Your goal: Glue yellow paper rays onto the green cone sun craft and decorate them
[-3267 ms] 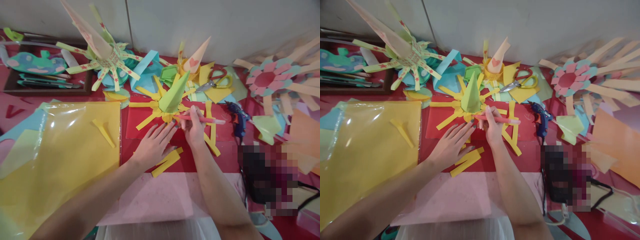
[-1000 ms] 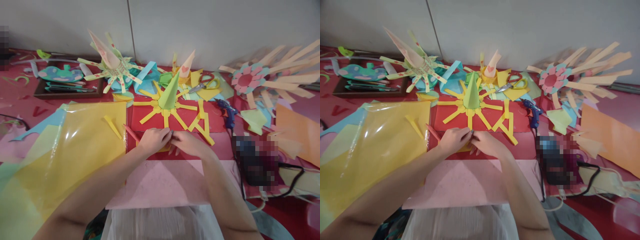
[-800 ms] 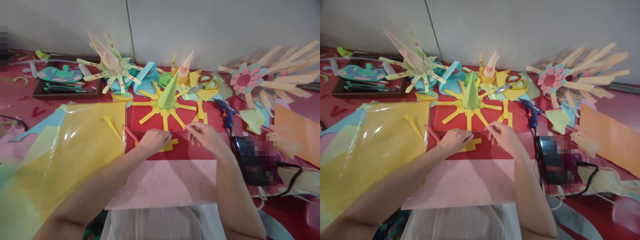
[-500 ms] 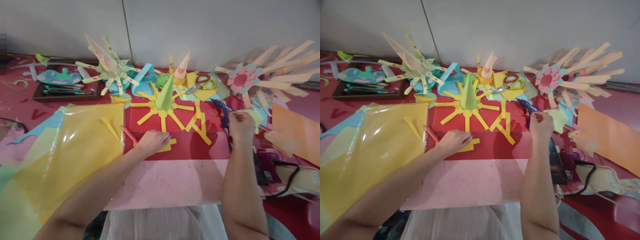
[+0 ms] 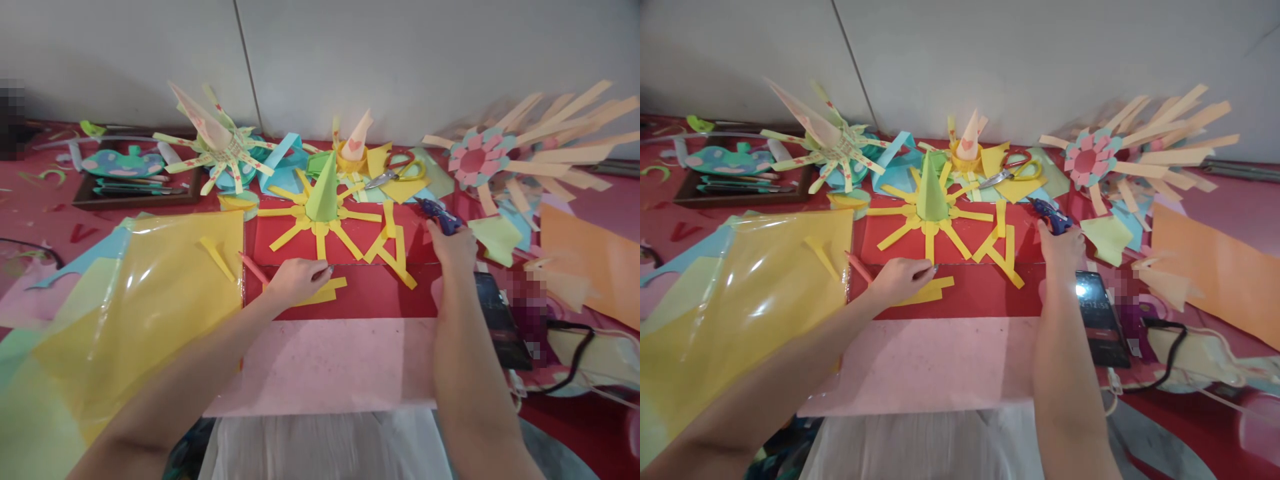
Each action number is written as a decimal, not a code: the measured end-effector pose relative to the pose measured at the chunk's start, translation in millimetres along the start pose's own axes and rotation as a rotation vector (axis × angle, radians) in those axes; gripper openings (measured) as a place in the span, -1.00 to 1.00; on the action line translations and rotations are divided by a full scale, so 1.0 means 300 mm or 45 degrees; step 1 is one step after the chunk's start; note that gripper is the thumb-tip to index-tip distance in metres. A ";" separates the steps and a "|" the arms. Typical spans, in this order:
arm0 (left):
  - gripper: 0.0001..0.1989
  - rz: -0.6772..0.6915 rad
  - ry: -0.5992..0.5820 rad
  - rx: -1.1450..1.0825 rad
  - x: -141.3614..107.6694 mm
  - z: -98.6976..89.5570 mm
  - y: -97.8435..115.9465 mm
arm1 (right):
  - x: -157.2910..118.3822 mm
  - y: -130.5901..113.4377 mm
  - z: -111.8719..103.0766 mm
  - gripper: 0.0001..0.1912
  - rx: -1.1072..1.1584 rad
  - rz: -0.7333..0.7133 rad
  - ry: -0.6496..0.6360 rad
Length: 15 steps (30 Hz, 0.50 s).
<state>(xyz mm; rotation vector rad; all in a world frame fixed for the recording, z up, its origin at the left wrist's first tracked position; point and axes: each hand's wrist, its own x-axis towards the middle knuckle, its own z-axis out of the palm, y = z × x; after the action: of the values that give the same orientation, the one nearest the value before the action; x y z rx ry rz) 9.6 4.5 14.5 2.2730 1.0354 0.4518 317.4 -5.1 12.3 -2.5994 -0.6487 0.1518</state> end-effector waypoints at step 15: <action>-0.66 0.050 0.041 0.095 -0.005 0.011 -0.004 | -0.057 -0.063 -0.088 -0.64 0.221 -0.042 0.116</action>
<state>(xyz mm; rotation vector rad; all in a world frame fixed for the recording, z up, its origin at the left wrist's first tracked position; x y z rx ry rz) 9.6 2.6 11.2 2.3631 1.0410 0.4749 299.8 -8.8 44.4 -2.4127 -0.6168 0.0751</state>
